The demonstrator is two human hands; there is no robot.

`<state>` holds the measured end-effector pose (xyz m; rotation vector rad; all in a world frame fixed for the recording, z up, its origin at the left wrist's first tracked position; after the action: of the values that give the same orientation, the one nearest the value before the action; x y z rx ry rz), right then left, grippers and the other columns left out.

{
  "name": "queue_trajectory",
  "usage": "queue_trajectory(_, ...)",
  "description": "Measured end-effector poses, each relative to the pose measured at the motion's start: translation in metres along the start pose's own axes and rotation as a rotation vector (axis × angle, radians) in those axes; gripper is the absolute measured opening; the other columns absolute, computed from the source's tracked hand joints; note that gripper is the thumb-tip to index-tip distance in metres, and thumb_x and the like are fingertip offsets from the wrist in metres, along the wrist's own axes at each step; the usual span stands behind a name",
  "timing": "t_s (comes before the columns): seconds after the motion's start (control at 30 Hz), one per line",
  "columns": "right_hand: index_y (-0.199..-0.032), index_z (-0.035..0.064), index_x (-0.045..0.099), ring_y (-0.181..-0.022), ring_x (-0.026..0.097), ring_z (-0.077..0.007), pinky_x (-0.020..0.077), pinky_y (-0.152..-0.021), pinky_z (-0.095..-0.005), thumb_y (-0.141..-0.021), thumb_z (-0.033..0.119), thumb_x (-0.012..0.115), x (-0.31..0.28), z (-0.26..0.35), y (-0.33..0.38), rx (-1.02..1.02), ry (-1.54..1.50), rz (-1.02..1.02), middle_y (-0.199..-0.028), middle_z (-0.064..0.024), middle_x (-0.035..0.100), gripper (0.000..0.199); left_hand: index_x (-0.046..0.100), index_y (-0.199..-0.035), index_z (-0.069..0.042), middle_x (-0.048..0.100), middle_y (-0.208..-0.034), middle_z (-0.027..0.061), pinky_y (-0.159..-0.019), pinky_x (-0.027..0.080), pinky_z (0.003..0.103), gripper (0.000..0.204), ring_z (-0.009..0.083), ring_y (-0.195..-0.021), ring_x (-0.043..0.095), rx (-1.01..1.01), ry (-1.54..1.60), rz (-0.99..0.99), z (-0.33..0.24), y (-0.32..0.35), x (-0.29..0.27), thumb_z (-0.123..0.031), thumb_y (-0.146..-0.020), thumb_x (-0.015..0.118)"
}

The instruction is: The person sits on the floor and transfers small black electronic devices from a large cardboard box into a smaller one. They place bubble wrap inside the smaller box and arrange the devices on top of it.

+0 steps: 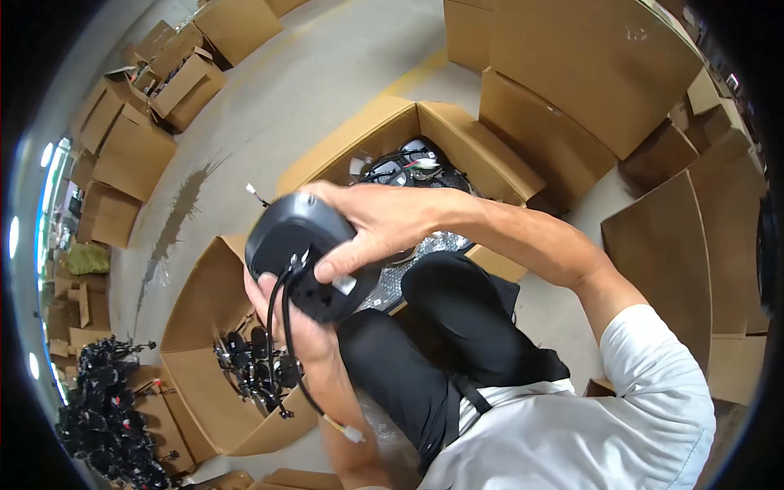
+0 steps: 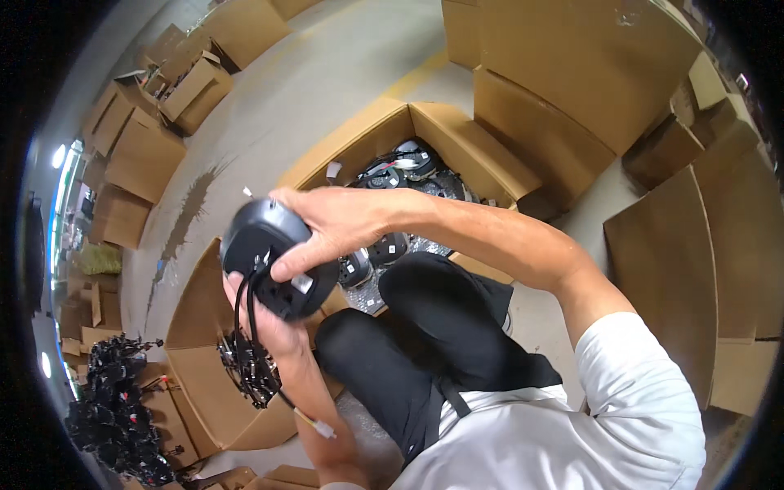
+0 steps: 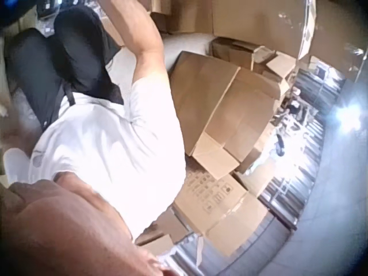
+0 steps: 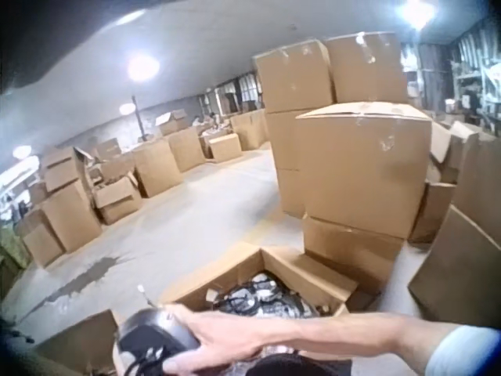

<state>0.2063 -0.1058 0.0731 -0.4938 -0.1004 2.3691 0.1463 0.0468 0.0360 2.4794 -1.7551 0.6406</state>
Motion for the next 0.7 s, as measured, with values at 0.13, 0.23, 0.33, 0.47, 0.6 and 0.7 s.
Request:
queue_trajectory(0.13,-0.143,-0.0018,0.048,-0.113,0.062,-0.0176,0.0537,-0.096,-0.0333,-0.086,0.024,0.082,-0.043,-0.065,0.000,0.063,-0.286,-0.131,-0.124,-0.0123,0.066,0.072,0.029,-0.156,0.003,0.049,-0.146,0.0189,-0.108,0.046,0.033,0.063,0.0233,-0.128,0.056,0.052,-0.297,0.227,0.048,-0.042,0.026,-0.014,-0.104,0.059)
queue_trajectory(0.23,-0.139,-0.0009,0.055,-0.111,0.064,-0.0177,0.0533,-0.096,-0.0327,-0.085,0.023,0.083,-0.090,-0.190,0.042,0.293,-0.192,-0.332,-0.124,-0.0113,0.067,0.066,0.045,-0.148,0.007,0.057,-0.141,0.0175,-0.107,0.048,0.034,0.056,0.0233,-0.127,0.059,-0.324,-0.410,0.376,0.100,-0.053,-0.018,-0.017,-0.102,0.065)
queue_trajectory(0.33,-0.134,-0.0005,0.059,-0.104,0.066,-0.0183,0.0534,-0.096,-0.0338,-0.085,0.023,0.083,-0.113,-0.374,0.117,0.759,-0.024,-0.443,-0.116,-0.0093,0.070,0.060,0.054,-0.139,0.010,0.065,-0.131,0.0179,-0.100,0.052,0.033,0.046,0.0222,-0.120,0.064,-0.306,-0.569,0.203,0.078,-0.072,-0.115,-0.018,-0.103,0.063)
queue_trajectory(0.47,-0.131,-0.0020,0.060,-0.106,0.065,-0.0193,0.0532,-0.096,-0.0366,-0.089,0.024,0.081,-0.069,-0.479,0.131,0.845,-0.341,-0.476,-0.119,-0.0100,0.069,0.054,0.060,-0.132,0.006,0.070,-0.120,0.0150,-0.085,0.059,0.028,0.039,0.0184,-0.104,0.070,-0.426,-0.563,-0.183,0.059,-0.084,-0.308,-0.022,-0.105,0.062)
queue_trajectory(0.6,-0.135,-0.0033,0.059,-0.108,0.065,-0.0189,0.0523,-0.096,-0.0367,-0.096,0.036,0.074,-0.051,-0.505,0.144,1.000,-0.193,-0.667,-0.124,-0.0114,0.068,0.058,0.066,-0.125,0.003,0.073,-0.106,0.0088,-0.076,0.058,0.025,0.033,0.0139,-0.093,0.070,-0.506,-0.697,-0.284,0.068,-0.085,-0.401,-0.023,-0.104,0.062)
queue_trajectory(0.7,-0.126,-0.0080,0.064,-0.100,0.066,-0.0202,0.0515,-0.090,-0.0354,-0.098,0.036,0.068,-0.064,-0.449,0.117,0.838,0.391,-0.503,-0.108,-0.0155,0.073,0.053,0.071,-0.115,0.000,0.073,-0.100,0.0066,-0.073,0.056,0.024,0.026,0.0114,-0.085,0.069,-0.665,-0.936,-0.145,0.126,-0.088,-0.484,-0.017,-0.097,0.067)
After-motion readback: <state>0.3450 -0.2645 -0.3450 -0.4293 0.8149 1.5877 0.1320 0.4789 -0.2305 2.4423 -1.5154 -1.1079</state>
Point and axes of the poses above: each hand's wrist, its own y-axis away from the middle knuckle, its own x-axis out of the palm, z = x × y, the point moved 10 cm from there along -y, towards the middle knuckle
